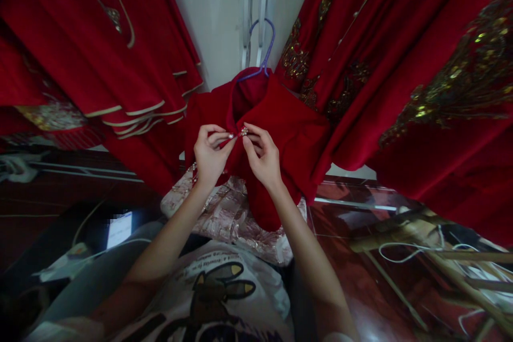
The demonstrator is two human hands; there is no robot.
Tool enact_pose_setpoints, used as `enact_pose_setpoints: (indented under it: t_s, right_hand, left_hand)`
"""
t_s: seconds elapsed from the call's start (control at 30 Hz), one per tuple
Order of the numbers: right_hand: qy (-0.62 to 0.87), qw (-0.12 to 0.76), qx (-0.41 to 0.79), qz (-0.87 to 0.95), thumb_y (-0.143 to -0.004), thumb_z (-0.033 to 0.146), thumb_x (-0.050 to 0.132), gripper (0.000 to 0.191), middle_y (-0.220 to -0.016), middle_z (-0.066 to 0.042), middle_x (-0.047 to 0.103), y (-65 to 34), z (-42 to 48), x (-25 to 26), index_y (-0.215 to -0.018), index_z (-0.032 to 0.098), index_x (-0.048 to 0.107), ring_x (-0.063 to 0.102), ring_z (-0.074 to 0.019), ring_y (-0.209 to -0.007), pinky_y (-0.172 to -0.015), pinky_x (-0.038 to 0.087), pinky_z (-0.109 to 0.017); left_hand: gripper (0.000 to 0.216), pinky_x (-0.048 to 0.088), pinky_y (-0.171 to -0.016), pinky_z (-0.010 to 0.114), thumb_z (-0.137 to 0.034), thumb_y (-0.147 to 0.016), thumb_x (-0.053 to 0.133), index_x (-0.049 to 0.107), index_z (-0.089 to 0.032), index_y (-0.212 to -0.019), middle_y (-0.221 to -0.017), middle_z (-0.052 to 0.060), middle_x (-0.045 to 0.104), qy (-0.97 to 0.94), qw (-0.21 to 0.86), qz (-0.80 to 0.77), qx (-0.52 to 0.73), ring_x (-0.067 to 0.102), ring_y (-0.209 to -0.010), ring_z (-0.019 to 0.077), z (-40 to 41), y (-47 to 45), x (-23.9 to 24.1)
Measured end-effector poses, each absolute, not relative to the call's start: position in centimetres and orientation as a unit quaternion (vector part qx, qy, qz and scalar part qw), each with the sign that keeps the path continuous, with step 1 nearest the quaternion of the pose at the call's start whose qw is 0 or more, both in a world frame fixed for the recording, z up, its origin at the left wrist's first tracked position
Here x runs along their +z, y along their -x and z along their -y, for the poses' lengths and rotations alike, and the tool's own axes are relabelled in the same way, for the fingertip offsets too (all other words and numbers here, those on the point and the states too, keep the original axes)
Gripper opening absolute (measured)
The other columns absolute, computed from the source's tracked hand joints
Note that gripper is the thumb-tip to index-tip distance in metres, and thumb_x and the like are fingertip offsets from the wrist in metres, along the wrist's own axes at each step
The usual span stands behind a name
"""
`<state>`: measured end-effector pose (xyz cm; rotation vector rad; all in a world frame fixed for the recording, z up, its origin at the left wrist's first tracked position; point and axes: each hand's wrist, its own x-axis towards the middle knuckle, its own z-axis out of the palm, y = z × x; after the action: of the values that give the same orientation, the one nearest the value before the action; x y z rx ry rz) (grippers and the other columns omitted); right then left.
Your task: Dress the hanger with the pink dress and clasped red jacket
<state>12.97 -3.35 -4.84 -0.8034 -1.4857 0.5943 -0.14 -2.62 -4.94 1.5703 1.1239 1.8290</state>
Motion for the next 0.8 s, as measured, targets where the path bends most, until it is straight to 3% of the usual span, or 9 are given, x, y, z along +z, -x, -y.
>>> enact_pose_setpoints:
  t_s: [0.13, 0.43, 0.67, 0.8]
  right_hand:
    - [0.343, 0.633, 0.261, 0.643, -0.09, 0.041, 0.061, 0.033, -0.123, -0.006, 0.064, -12.9, 3.1, -4.7, -0.121, 0.027, 0.063, 0.066, -0.0177, -0.106, -0.096, 0.055, -0.033]
    - [0.37, 0.682, 0.201, 0.598, -0.09, 0.037, 0.062, 0.022, -0.107, -0.005, 0.07, -12.7, 3.4, -4.9, -0.108, 0.026, 0.069, 0.069, -0.0185, -0.098, -0.086, 0.059, -0.033]
    - [0.4, 0.677, 0.169, 0.594, -0.089, 0.037, 0.063, 0.022, -0.106, -0.005, 0.071, -12.9, 3.6, -4.6, -0.106, 0.025, 0.071, 0.07, -0.0195, -0.098, -0.089, 0.059, -0.035]
    - [0.389, 0.695, 0.191, 0.574, -0.087, 0.036, 0.067, 0.02, -0.103, -0.004, 0.074, -12.8, 3.7, -4.6, -0.102, 0.024, 0.072, 0.071, -0.0193, -0.096, -0.093, 0.059, -0.037]
  left_hand:
    - [0.012, 0.06, -0.079, 0.024, -0.015, -0.082, 0.067, 0.059, -0.021, -0.089, -0.086, 0.0, 0.074, -0.622, 0.232, -0.402, 0.631, 0.073, -0.083, 0.0125, 2.4, 0.4, -4.3]
    - [0.013, 0.061, -0.084, 0.03, -0.017, -0.087, 0.062, 0.066, -0.023, -0.098, -0.098, 0.002, 0.076, -0.675, 0.178, -0.418, 0.581, 0.074, -0.089, 0.0156, 2.8, 0.4, -3.7]
    - [0.018, 0.06, -0.081, 0.029, -0.019, -0.086, 0.059, 0.066, -0.022, -0.103, -0.097, 0.003, 0.076, -0.752, 0.12, -0.403, 0.508, 0.073, -0.083, 0.0159, 2.8, 0.8, -3.2]
    - [0.011, 0.058, -0.079, 0.028, -0.024, -0.085, 0.061, 0.067, -0.02, -0.094, -0.09, 0.003, 0.076, -0.78, 0.103, -0.385, 0.483, 0.072, -0.08, 0.0161, 2.5, 1.0, -2.3]
